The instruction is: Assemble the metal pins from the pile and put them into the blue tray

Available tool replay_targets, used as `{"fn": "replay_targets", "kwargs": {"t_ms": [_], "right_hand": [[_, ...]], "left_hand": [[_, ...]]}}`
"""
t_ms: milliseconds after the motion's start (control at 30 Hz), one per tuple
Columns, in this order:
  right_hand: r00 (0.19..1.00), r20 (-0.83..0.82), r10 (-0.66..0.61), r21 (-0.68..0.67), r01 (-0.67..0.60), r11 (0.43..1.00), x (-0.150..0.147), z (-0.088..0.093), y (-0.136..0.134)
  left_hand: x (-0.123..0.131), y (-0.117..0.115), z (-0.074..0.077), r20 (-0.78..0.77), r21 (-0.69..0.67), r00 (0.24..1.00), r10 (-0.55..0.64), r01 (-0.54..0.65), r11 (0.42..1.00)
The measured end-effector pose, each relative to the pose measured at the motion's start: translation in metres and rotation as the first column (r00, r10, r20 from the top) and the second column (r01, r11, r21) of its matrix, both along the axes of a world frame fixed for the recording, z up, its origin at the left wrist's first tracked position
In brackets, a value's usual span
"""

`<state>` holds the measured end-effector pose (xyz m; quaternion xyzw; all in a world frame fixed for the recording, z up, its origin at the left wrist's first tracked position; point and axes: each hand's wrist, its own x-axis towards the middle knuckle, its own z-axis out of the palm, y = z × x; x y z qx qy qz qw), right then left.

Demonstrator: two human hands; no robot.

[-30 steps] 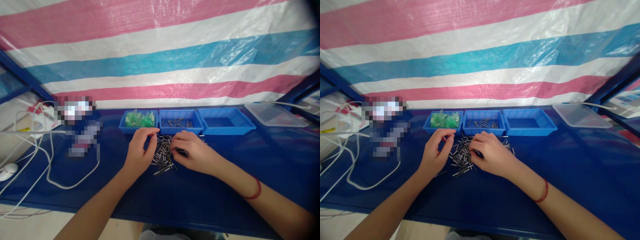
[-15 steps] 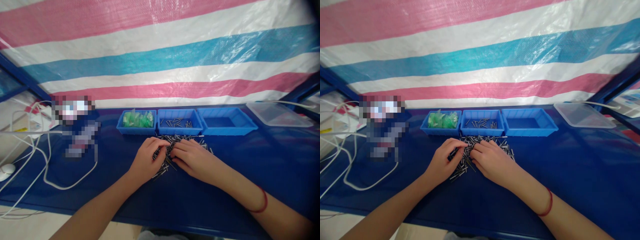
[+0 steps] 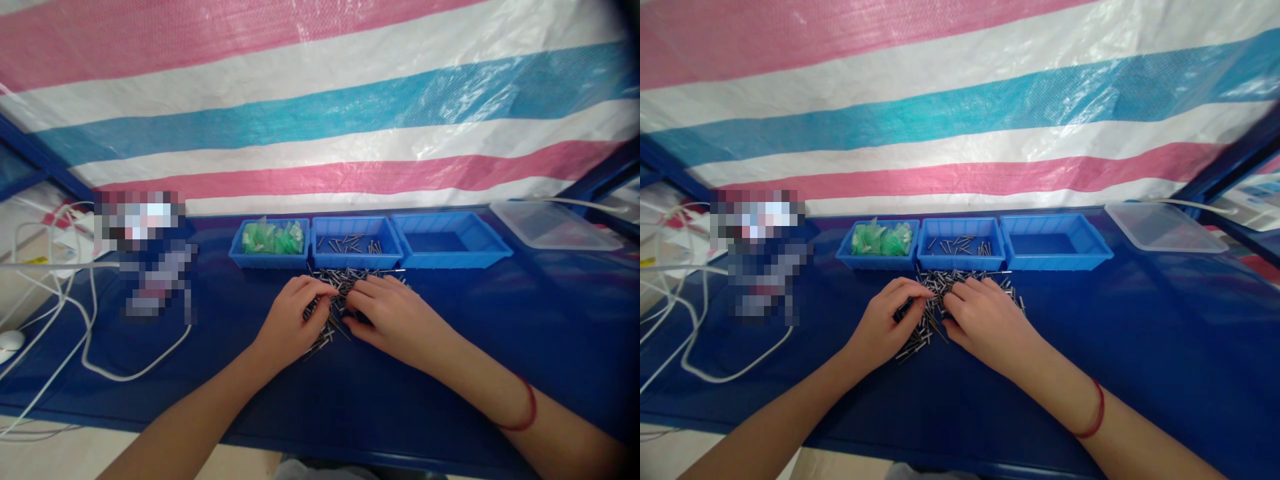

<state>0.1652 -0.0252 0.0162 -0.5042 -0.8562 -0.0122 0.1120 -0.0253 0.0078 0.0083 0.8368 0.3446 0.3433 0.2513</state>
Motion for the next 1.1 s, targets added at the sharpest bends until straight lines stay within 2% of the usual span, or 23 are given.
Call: {"fn": "replay_targets", "kwargs": {"t_ms": [100,200,333,500,667,833,967,1100], "right_hand": [[0.997,0.039,-0.067,0.003,0.067,0.998,0.000,0.000,-0.002],[0.993,0.083,-0.079,-0.018,0.081,0.997,0.000,-0.002,-0.003],[0.995,0.093,-0.021,-0.038,0.025,0.999,0.003,-0.002,0.000],[0.994,0.030,0.106,-0.042,-0.105,0.994,0.008,0.003,0.002],[0.994,-0.027,0.102,-0.066,-0.103,0.992,0.013,0.006,0.001],[0.997,0.009,0.075,-0.161,-0.073,0.984,0.013,0.003,0.001],[0.993,0.075,0.094,-0.148,-0.082,0.986,0.010,0.002,0.001],[0.992,0.042,0.121,-0.108,-0.116,0.987,0.010,0.003,0.002]], "left_hand": [[0.000,0.000,0.001,-0.006,-0.004,1.000,-0.002,0.002,1.000],[0.000,0.000,0.001,-0.015,-0.002,1.000,-0.008,0.008,1.000],[-0.001,0.000,-0.002,-0.067,0.019,0.998,-0.015,0.017,1.000],[0.000,-0.002,-0.006,-0.259,0.127,0.965,-0.039,0.074,0.989],[0.001,-0.003,-0.008,-0.390,0.175,0.920,-0.025,0.101,0.979],[0.000,-0.002,-0.010,-0.406,0.180,0.914,-0.004,0.084,0.980],[0.001,-0.004,-0.008,-0.401,0.156,0.916,-0.031,0.102,0.982],[0.005,-0.007,-0.009,-0.408,0.160,0.912,-0.033,0.108,0.981]]}}
